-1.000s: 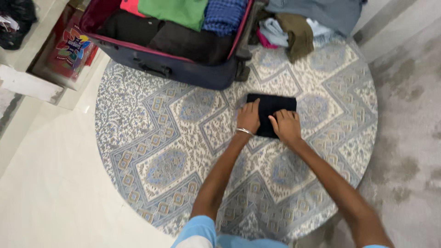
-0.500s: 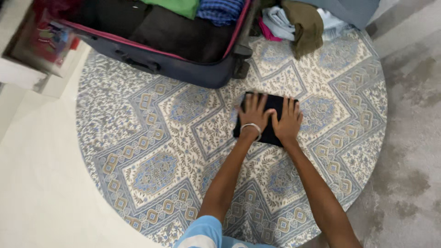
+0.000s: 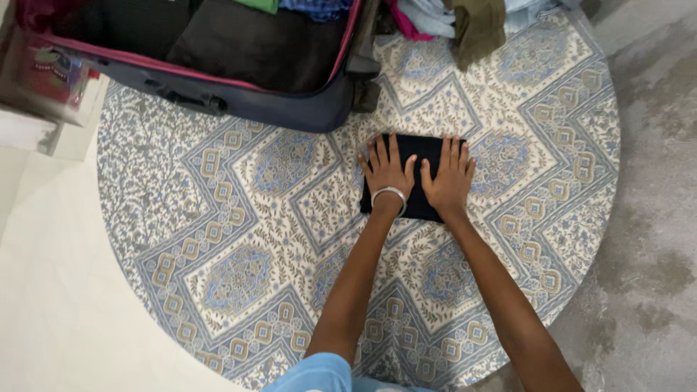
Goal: The person folds a pair of pants and places them into an open suitcase along with other garments.
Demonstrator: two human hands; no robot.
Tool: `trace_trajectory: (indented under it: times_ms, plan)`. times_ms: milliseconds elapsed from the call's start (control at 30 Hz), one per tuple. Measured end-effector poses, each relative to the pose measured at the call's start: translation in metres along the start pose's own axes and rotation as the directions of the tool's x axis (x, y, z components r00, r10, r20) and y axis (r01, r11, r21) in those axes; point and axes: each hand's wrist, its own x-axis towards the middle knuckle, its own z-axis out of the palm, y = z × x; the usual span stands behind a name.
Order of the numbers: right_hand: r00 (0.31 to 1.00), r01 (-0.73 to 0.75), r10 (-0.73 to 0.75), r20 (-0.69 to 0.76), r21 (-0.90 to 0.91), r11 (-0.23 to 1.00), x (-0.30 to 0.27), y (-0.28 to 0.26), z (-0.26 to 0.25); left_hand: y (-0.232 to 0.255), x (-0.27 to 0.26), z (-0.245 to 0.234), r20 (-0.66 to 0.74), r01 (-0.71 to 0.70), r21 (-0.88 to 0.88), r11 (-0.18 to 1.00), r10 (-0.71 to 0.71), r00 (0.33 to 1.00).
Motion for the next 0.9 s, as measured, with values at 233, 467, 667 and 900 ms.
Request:
trace_trajectory:
  times_ms: [233, 467, 667, 900]
  plan:
    - [1.000, 0.001, -0.001, -0.020, 0.006, 1.000, 0.000, -0.001, 0.003, 0.001, -0.001, 0.000, -0.061, -0.021, -0.026, 0.999, 0.020, 0.998]
    - [1.000, -0.006, 0.006, 0.005, -0.010, 1.000, 0.001, -0.001, 0.001, 0.001, 0.001, -0.001, -0.018, -0.015, -0.025, 1.000, 0.014, 1.000]
    - [0.999, -0.019, 0.020, 0.031, -0.008, 1.000, 0.000, -0.004, -0.002, 0.001, -0.002, -0.005, 0.016, -0.008, -0.018, 1.000, 0.009, 1.000]
    - [0.996, -0.041, 0.041, 0.074, -0.010, 0.999, 0.002, -0.002, -0.003, 0.001, -0.003, -0.008, 0.031, -0.014, -0.012, 1.000, 0.015, 0.999]
